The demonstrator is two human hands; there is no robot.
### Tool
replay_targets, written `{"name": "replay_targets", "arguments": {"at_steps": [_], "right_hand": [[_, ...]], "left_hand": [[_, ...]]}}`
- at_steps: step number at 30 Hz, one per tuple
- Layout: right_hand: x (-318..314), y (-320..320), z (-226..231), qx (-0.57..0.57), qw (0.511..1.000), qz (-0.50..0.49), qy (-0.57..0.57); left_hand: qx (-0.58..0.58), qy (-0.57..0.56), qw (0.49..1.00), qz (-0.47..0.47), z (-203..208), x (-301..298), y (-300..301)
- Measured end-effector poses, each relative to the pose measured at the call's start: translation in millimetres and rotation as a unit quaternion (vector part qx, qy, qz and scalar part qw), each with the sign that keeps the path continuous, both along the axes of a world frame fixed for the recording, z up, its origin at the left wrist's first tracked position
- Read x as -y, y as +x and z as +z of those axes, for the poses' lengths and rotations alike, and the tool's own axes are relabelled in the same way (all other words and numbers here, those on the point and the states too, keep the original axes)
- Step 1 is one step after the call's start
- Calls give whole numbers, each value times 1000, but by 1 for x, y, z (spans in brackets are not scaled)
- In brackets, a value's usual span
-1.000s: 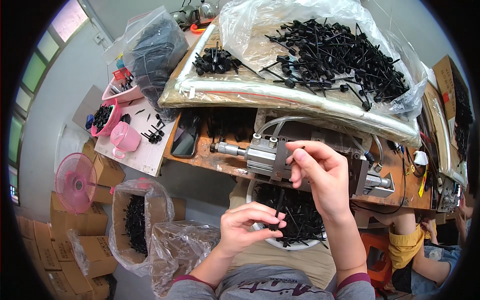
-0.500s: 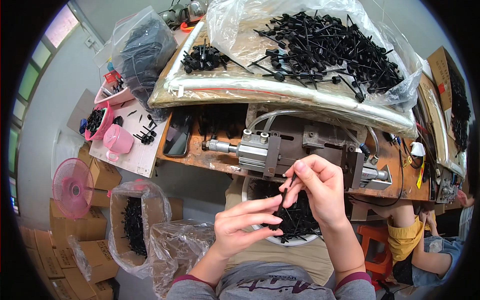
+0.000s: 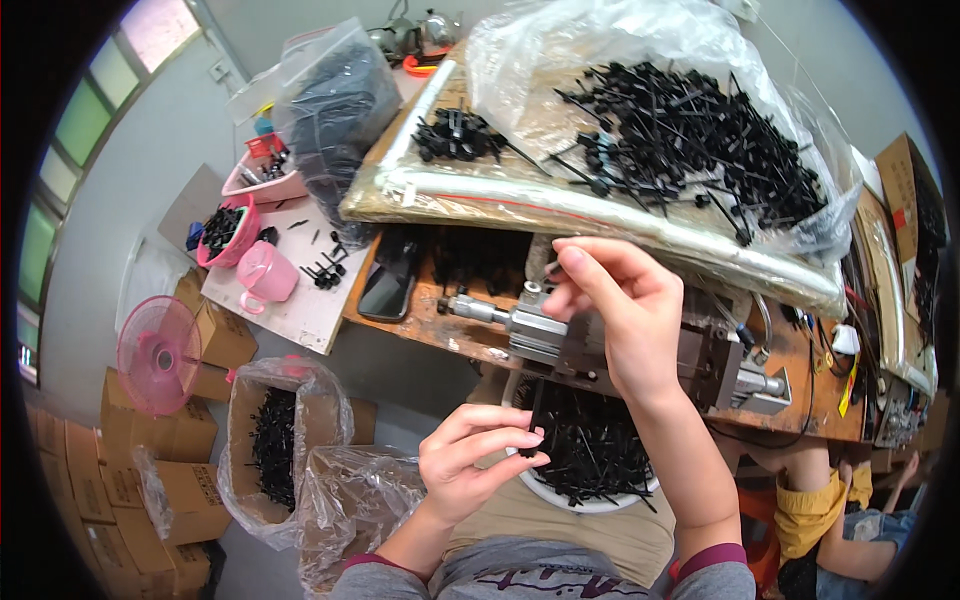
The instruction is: Manually assembling small black plastic components using a workbench fixture.
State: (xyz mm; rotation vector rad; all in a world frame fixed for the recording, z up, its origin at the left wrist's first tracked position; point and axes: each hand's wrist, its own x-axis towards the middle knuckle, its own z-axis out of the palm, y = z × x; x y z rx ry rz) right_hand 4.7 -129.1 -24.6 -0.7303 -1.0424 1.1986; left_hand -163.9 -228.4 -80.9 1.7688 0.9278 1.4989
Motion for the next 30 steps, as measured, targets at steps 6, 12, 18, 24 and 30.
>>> {"name": "replay_targets", "arguments": {"at_steps": [6,12,18,24,30], "right_hand": [[-52,-52,53,-50,955,-118,266],[-162,-110,175,294,840,-279,359],[-129,-83,133,401,781,-248,409],[-72,21,83,432,876,-96,191],[-11,54,56,367,916,-77,144]], "left_hand": [[-18,30,997,66,8,1,-24],[-34,57,996,59,14,7,-20],[-52,88,982,159,17,-1,-49],[-66,110,962,242,34,-75,-57],[-110,123,932,321,62,-182,-75]]}}
